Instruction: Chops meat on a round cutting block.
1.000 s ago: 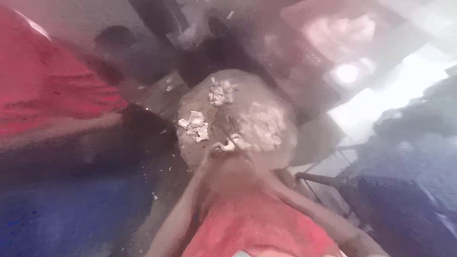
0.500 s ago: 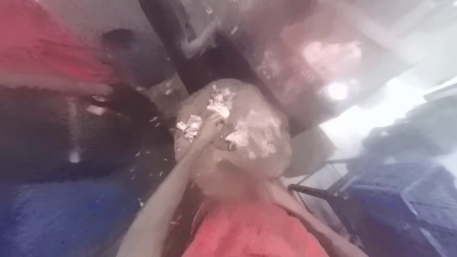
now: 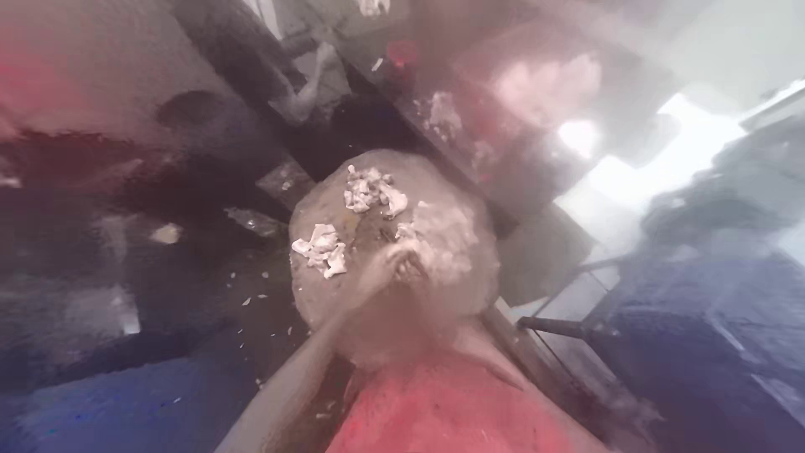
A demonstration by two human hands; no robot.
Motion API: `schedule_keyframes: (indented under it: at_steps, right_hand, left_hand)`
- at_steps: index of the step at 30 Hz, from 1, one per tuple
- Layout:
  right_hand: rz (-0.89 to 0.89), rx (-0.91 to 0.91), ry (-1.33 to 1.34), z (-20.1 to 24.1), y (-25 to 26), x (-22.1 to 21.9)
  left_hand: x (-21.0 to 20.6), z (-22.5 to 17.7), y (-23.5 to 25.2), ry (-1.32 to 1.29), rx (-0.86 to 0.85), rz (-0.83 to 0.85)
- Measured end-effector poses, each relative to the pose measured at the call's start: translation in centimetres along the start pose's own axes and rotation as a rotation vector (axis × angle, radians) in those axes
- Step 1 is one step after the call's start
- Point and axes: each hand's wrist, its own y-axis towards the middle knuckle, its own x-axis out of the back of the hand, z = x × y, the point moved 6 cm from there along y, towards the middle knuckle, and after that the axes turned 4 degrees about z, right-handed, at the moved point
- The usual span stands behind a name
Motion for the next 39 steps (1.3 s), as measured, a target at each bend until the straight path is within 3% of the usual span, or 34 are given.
schedule_keyframes:
  at_steps: [3,7,10,13,15,20,22,24,29,32,34,39]
  right_hand:
    - [-0.153,-0.042,0.313,-0.7,1.2,0.6]
    - [-0.354,0.056,0.161,4.5,0.2,3.8]
    - [-0.478,0.394,0.170,11.9,-3.6,6.2]
    - [-0.539,0.710,0.333,17.1,-7.3,6.5]
    - [-0.425,0.542,0.374,14.6,-6.5,3.8]
    - [-0.217,0.011,-0.043,4.2,3.7,-2.4]
    - [-0.160,-0.082,-0.072,5.5,3.0,-2.0]
    - [-0.188,-0.059,-0.089,8.3,1.0,-1.0]
    - [-0.273,0.359,0.132,13.7,1.0,-0.1]
    - [-0.131,0.108,-0.068,10.2,3.7,-1.5]
    - [-0.021,-0.034,-0.111,6.2,4.8,-1.8]
    - [-0.091,-0.093,-0.096,1.1,2.7,1.5]
  left_hand:
    - [-0.7,4.9,-2.8,-0.631,0.234,0.081]
    - [-6.2,10.5,-5.8,-0.910,0.371,0.192]
    - [-9.6,14.0,-6.6,-1.151,0.445,0.074]
    - [-10.8,14.5,-7.4,-1.260,0.510,0.040]
    - [-11.3,14.9,-7.5,-1.305,0.515,0.042]
    - [-12.0,16.5,-7.8,-1.406,0.502,0.051]
    - [-11.5,17.4,-8.6,-1.384,0.502,0.072]
    - [-11.1,18.4,-9.8,-1.377,0.512,0.094]
    - [-10.6,19.5,-11.0,-1.437,0.522,0.095]
    - [-9.9,19.5,-11.5,-1.337,0.557,0.062]
    - [-8.0,18.9,-12.7,-1.116,0.609,-0.035]
    - [-1.5,16.4,-14.4,-0.369,0.521,-0.095]
